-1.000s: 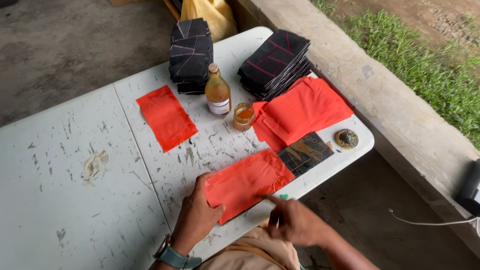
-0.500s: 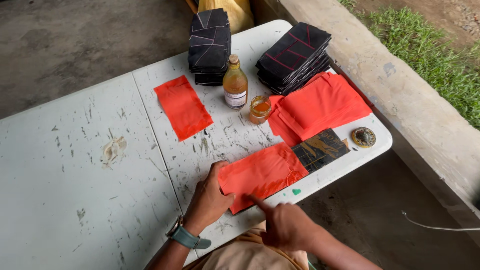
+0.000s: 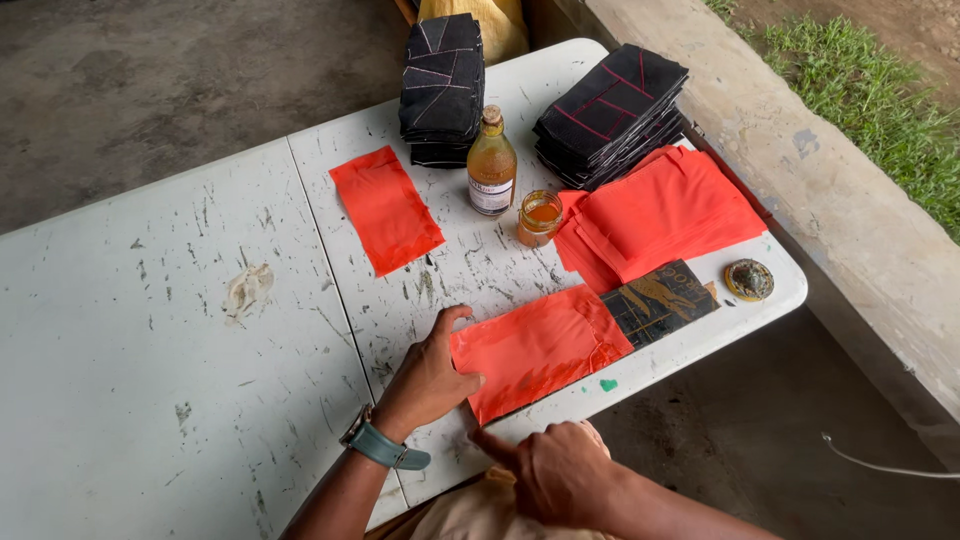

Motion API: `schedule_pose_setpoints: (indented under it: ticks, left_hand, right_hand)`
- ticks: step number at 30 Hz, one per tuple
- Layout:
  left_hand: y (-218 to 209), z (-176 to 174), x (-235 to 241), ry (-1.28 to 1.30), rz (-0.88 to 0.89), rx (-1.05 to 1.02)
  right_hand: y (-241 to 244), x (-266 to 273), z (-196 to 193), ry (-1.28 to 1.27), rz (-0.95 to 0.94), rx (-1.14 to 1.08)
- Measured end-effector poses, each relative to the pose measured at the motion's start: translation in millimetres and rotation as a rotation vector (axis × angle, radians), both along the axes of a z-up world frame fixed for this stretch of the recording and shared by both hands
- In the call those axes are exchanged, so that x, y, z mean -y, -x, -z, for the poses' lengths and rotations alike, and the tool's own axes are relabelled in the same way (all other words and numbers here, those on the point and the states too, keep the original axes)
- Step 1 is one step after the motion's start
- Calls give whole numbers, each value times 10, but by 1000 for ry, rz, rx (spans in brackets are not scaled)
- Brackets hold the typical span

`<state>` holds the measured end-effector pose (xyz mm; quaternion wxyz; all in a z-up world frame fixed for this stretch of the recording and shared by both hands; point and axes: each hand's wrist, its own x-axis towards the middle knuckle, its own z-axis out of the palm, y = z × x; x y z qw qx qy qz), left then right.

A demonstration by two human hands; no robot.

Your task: The person pours a yellow liquid from a bottle into a small glass jar, then uses a sponge to apply the liquid onto red fabric pieces laid on a table. They repeatedly dip the sponge into the jar and rub the liquid onto each fabric piece, placing treated pieces aside.

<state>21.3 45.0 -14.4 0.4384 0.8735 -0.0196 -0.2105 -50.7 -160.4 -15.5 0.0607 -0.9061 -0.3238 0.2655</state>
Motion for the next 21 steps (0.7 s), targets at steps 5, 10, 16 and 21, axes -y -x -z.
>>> schedule_pose_setpoints:
  ticks: [5, 10, 16, 21]
  left_hand:
    - [-43, 25, 28, 0, 8, 122]
    - [-231, 39, 18, -3, 49, 66]
    - [-652, -66, 226, -112, 277, 2]
    - [-885, -155, 467, -229, 369, -100]
  right_hand:
    - [-28, 167, -119, 40, 105, 79]
    - [16, 435, -116, -24, 186, 81]
    - [-102, 903, -108, 1, 372, 197]
    - [-172, 1089, -288, 33, 469, 175]
